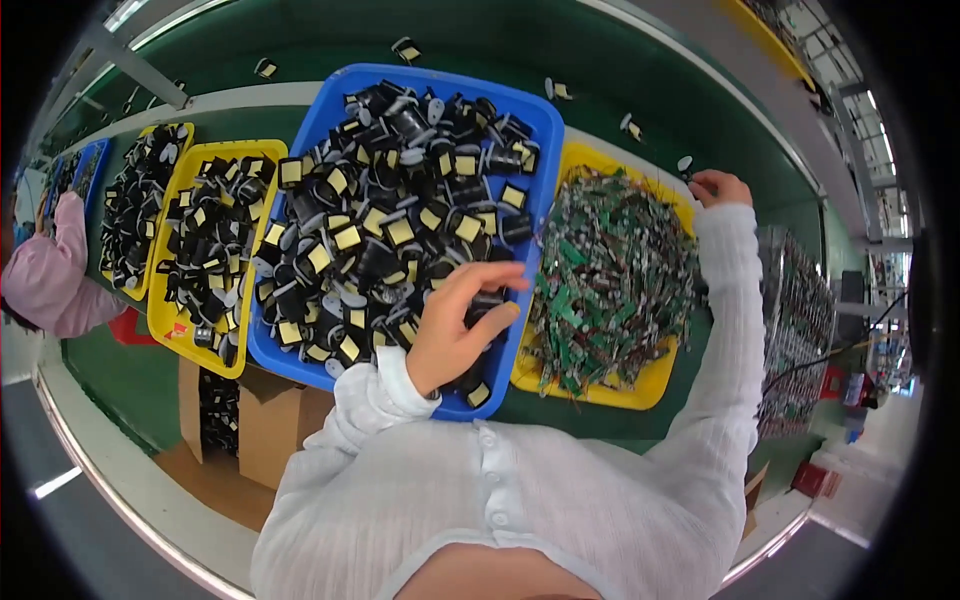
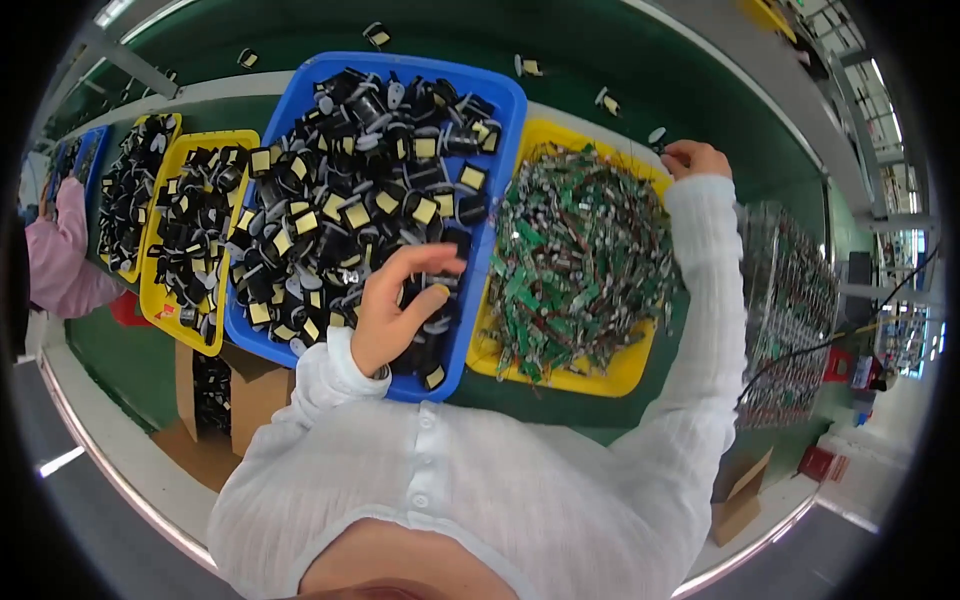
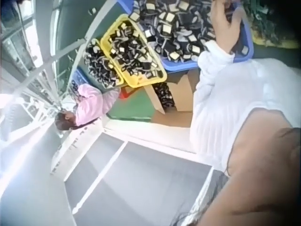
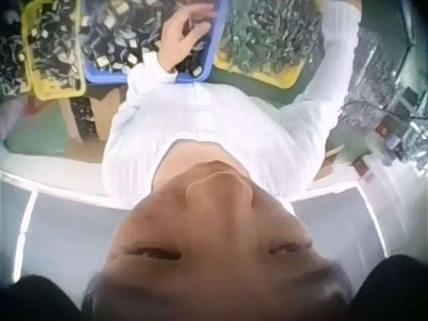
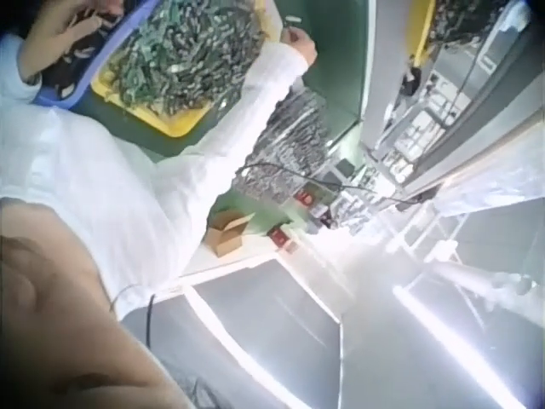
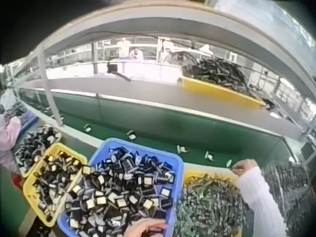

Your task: The person assembles small electronic components by attaching a yellow electronic component to a green circuit board by hand.

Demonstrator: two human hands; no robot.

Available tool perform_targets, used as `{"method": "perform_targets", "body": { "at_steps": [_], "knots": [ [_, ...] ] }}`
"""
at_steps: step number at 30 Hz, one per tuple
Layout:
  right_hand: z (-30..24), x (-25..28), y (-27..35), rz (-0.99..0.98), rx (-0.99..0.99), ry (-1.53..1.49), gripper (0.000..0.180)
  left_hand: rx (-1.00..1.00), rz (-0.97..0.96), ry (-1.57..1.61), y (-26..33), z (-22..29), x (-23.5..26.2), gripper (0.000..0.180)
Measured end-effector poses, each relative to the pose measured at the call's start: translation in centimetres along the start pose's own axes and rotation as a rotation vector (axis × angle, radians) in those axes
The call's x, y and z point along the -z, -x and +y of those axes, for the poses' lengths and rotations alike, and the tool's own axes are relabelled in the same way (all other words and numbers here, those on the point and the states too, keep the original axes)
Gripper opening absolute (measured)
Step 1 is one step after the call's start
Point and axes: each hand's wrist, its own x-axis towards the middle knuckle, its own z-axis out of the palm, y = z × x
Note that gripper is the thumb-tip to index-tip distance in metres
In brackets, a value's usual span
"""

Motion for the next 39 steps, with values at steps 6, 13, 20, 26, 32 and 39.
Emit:
{"method": "perform_targets", "body": {
  "at_steps": [6, 13, 20, 26, 32, 39],
  "knots": [
    [11.8, -9.4, -9.6, -0.062, 0.034, 0.246, 0.019, -0.049, 0.106, -0.110, 0.0, -0.9, -0.2, 0.009],
    [7.1, -7.5, -8.4, -0.197, 0.007, 0.183, 0.033, -0.093, 0.075, -0.204, -0.1, -0.9, 0.0, 0.009],
    [1.6, 1.4, -1.7, -0.140, -0.088, -0.110, 0.043, -0.119, 0.062, -0.879, -0.6, -2.6, -1.0, 0.040],
    [-2.3, 7.2, 11.6, -0.027, 0.476, -0.009, 0.057, -0.127, 0.047, -1.092, 0.4, -4.0, -1.0, 0.044],
    [-5.3, 1.8, 19.5, 0.038, 0.525, -0.108, 0.061, -0.222, 0.131, -1.042, 0.3, -3.4, -1.3, 0.036],
    [-10.5, -7.1, 20.4, 0.239, 0.237, -0.042, 0.044, -0.218, 0.245, -0.656, 0.3, -2.4, -1.0, 0.028]
  ]
}}
